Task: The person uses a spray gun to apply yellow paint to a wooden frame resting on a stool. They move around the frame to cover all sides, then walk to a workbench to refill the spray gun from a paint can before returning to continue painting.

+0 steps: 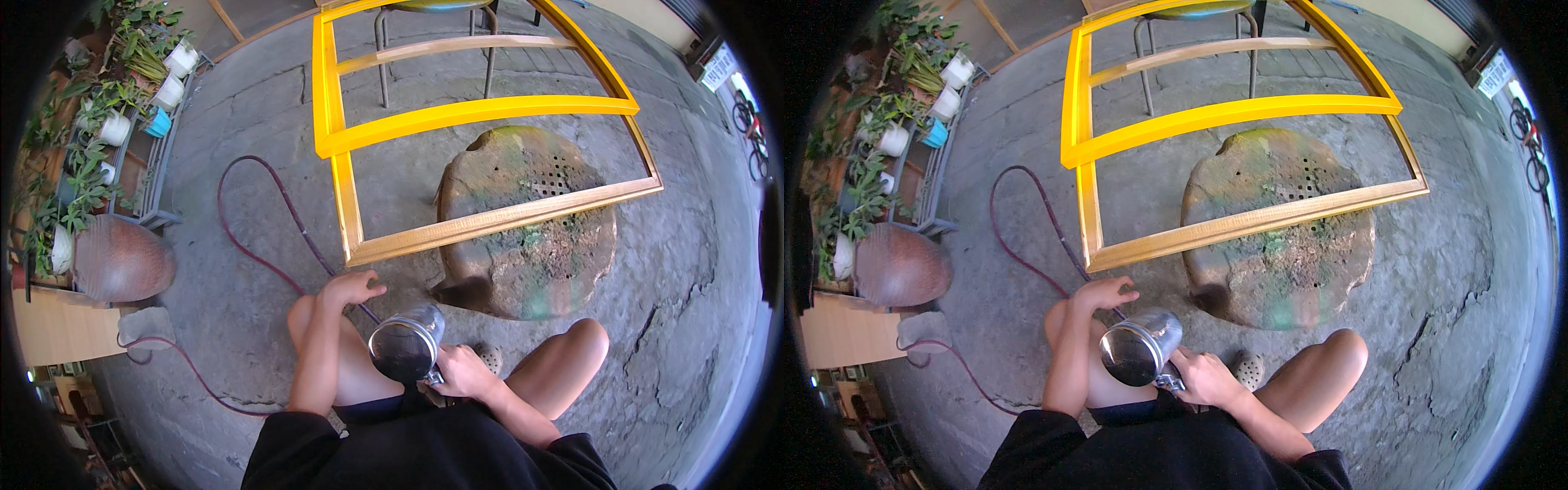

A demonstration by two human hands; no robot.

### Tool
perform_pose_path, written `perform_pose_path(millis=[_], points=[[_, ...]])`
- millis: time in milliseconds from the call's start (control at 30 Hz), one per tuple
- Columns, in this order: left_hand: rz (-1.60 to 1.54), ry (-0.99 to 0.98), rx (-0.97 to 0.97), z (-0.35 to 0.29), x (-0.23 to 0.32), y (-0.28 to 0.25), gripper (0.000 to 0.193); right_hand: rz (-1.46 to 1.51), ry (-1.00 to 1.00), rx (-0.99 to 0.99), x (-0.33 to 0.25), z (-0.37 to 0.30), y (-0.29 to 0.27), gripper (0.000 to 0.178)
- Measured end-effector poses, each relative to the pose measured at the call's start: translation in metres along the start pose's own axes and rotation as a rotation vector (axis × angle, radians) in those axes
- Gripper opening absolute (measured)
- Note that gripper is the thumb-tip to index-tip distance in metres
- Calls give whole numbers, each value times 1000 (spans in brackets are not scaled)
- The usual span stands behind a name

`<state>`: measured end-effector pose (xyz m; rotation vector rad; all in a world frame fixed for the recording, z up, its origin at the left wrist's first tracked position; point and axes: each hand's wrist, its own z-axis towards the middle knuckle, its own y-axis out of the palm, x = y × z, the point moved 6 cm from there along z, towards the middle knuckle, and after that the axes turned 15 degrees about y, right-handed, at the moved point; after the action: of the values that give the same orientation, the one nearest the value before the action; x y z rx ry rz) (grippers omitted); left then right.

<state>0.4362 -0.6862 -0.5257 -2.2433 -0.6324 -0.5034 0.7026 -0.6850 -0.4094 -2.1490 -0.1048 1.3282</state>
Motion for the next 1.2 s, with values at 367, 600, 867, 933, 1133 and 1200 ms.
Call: perform_pose_path(millis=[367, 600, 867, 933, 1133, 1200], points=[[17, -26, -17, -4, 7, -4, 70, -53, 2, -33, -2, -1, 2, 59], [13, -10, -15, -1, 4, -2, 70, -48, 2, -39, -3, -1, 1, 60], [30, -2, -9, 0, 0, -1, 72, -62, -11, -31, 0, 0, 4, 65], [21, -5, -14, 0, 1, -2, 72, -62, -9, -35, -1, 0, 4, 65], [13, 1, -10, -3, 2, -3, 73, -53, -21, -36, -4, 0, 5, 62], [15, 4, -4, -3, 3, -4, 71, -53, -8, -48, -3, -1, 5, 61]])
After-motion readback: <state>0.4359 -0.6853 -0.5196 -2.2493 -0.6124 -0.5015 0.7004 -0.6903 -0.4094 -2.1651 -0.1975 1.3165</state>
